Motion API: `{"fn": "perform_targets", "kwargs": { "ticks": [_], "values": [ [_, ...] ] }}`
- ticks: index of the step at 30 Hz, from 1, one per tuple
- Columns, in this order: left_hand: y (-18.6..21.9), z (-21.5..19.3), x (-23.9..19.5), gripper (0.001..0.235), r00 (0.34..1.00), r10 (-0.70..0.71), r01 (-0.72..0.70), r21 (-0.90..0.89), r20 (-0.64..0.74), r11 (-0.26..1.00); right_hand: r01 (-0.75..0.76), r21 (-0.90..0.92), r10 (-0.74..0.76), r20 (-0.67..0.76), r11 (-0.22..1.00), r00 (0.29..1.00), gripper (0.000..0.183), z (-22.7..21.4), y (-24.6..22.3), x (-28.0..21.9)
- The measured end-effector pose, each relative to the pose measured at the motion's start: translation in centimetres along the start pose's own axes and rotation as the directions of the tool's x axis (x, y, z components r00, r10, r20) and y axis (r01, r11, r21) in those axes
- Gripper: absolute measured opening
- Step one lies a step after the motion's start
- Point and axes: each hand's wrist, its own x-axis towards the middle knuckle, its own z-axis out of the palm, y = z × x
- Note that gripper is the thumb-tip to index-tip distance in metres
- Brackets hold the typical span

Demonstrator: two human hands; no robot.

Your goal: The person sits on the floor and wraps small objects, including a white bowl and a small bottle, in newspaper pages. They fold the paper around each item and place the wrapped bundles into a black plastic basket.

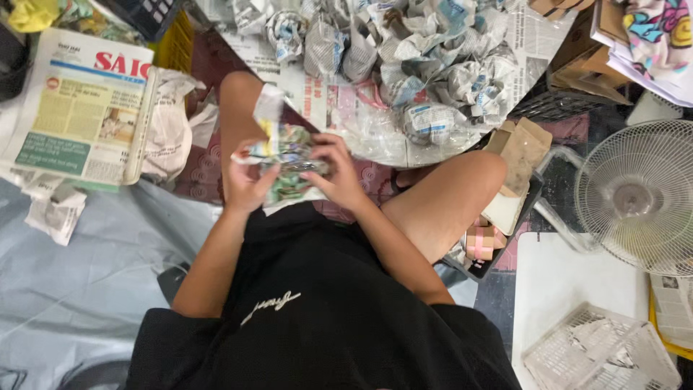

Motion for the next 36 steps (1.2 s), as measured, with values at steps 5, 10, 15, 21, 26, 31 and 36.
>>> {"fn": "perform_targets", "kwargs": {
  "ticks": [5, 10, 15, 21, 26, 31, 36],
  "values": [
    [0.6, -5.9, -2.4, 0.019, 0.993, -0.076, 0.099, 0.267, -0.095, 0.959, -0.199, 0.336, 0.187, 0.070, 0.921, 0.980, 0.073, 6.4, 3.5, 1.2],
    [4.7, -6.9, -2.2, 0.025, 0.955, 0.162, -0.282, 0.594, 0.248, 0.753, -0.041, -0.093, 0.057, 0.178, 0.995, 0.982, 0.069, 7.1, 4.0, 1.7],
    [8.6, -7.3, -2.1, 0.020, 0.897, 0.111, -0.395, 0.664, 0.428, 0.635, -0.084, -0.115, 0.105, 0.192, 0.990, 0.976, 0.066, 6.2, 1.9, 1.3],
    [8.2, -5.1, -1.7, 0.028, 0.957, 0.170, -0.289, 0.764, 0.233, 0.577, 0.053, -0.199, -0.011, 0.205, 0.979, 0.979, 0.049, 5.8, 1.7, 0.9],
    [11.7, -3.5, -0.7, 0.057, 0.926, 0.176, -0.376, 0.761, 0.335, 0.528, 0.088, -0.143, -0.063, 0.167, 0.986, 0.984, 0.041, 6.2, 3.7, 0.1],
    [9.8, -4.6, -0.2, 0.034, 0.942, 0.024, -0.280, 0.745, 0.335, 0.605, 0.164, -0.269, -0.130, 0.140, 0.949, 0.982, 0.036, 7.1, 4.2, 0.7],
    [6.6, -5.7, -1.3, 0.030, 0.887, 0.218, -0.461, 0.778, 0.406, 0.427, 0.270, -0.246, -0.234, 0.163, 0.931, 0.958, 0.032, 5.6, 1.4, 1.4]
  ]
}}
